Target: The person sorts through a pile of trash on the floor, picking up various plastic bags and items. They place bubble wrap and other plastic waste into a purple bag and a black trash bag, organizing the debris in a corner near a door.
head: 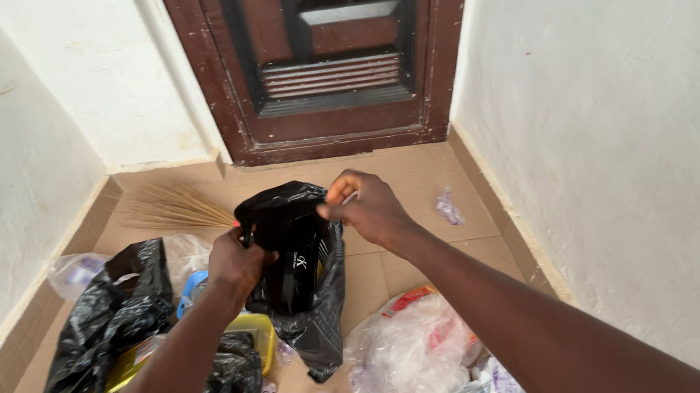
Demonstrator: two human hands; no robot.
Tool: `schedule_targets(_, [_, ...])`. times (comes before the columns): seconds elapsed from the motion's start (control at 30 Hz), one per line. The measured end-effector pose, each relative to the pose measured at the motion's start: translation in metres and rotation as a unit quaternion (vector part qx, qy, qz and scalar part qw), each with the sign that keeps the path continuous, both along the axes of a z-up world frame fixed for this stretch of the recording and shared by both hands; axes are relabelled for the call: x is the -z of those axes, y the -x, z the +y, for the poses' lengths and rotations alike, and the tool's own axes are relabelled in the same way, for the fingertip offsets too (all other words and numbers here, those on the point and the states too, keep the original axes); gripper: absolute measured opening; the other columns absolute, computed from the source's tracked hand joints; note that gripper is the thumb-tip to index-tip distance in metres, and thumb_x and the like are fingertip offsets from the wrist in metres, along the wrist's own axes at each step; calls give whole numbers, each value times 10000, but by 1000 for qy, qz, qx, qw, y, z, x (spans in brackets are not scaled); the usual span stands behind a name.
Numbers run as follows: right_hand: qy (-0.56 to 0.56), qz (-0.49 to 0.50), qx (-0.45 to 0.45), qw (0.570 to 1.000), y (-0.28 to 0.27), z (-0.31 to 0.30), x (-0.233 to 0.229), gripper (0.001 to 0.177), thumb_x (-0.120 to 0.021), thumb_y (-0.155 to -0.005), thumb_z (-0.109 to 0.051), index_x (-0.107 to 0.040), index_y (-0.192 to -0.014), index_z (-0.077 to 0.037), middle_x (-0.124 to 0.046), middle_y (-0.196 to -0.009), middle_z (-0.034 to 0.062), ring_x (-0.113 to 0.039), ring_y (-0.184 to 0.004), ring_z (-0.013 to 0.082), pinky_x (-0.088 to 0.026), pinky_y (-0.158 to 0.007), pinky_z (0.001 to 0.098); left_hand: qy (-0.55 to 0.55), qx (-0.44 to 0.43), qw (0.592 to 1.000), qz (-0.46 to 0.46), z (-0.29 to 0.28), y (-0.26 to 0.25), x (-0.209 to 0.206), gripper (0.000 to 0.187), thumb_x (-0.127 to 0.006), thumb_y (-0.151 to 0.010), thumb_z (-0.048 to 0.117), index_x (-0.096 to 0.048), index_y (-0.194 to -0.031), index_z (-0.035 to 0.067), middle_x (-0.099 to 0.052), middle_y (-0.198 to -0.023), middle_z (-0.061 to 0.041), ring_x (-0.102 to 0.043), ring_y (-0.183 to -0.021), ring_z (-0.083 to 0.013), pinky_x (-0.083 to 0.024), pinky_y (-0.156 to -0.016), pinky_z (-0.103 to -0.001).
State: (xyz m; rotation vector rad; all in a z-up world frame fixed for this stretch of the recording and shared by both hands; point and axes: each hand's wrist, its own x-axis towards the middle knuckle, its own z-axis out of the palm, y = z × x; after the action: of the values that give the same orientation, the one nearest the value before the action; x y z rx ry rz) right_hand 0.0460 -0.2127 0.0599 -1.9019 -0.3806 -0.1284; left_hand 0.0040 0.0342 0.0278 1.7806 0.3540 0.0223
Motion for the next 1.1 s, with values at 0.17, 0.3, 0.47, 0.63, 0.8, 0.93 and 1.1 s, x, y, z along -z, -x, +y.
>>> schedule_targets(0.17, [295, 20, -17, 955, -10, -16, 38, 402, -592, -1006, -348, -701, -846, 5, -748, -769, 172, -732, -636, 216, -576, -723, 330, 4, 48, 998, 43, 31, 11, 21, 681, -733, -689, -166, -606, -1338, -3, -758, -1002, -155, -713, -865, -230, -545, -783, -325])
schedule_targets(0.3, [323, 263, -255, 873, 38, -5, 60, 271, -706, -808, -231, -733, -1022, -67, -788, -994, 114, -774, -793, 217, -576, -669, 413, -59, 70, 995, 34, 38, 17, 40, 879, -704, -651, -167, -484, -1461, 97, -725, -947, -151, -682, -848, -265, -538, -758, -405])
schedule_targets(0.47, [359, 367, -380, 770, 84, 41, 37, 489, -717, -812, -356, -689, -1286, -238, -738, -1210, -20, -743, -971, 191, -580, -775, 393, -352, -54, 930, -89, 42, 30, 68, 885, -817, -659, -11, -548, -1474, 202, -565, -1109, -254, -605, -944, -411, -539, -831, -451])
schedule_targets(0.63, [325, 322, -357, 814, 84, 53, 31, 540, -724, -798, -381, -678, -1315, -231, -750, -1230, 10, -738, -957, 213, -557, -740, 415, -234, -106, 964, -63, 50, 61, 62, 490, -750, -758, 47, -640, -1233, -2, -743, -1001, -185, -702, -884, -284, -569, -833, -401])
schedule_targets(0.8, [386, 279, -348, 808, 90, 46, 49, 597, -713, -801, -422, -658, -1363, -226, -728, -1270, 30, -744, -968, 205, -584, -780, 449, -121, -149, 976, 106, 66, 85, 63, 328, -718, -840, 92, -741, -1141, -38, -746, -975, -200, -669, -770, -295, -524, -705, -431])
schedule_targets(0.93, [418, 316, -370, 767, 119, 49, 79, 756, -729, -772, -408, -494, -1481, -291, -663, -1367, 46, -691, -1119, 233, -599, -837, 448, -17, -127, 987, 96, 75, 102, 63, 407, -812, -740, 14, -700, -1129, -35, -725, -964, -167, -631, -778, -254, -487, -678, -386])
schedule_targets(1.1, [409, 244, -381, 793, 135, 60, 134, 921, -786, -747, -400, -374, -1564, -290, -498, -1523, 94, -519, -1370, 294, -519, -1007, 460, 80, -131, 986, 58, 64, 134, 72, 352, -774, -799, 9, -633, -1116, -47, -722, -982, -123, -704, -832, -247, -571, -720, -399])
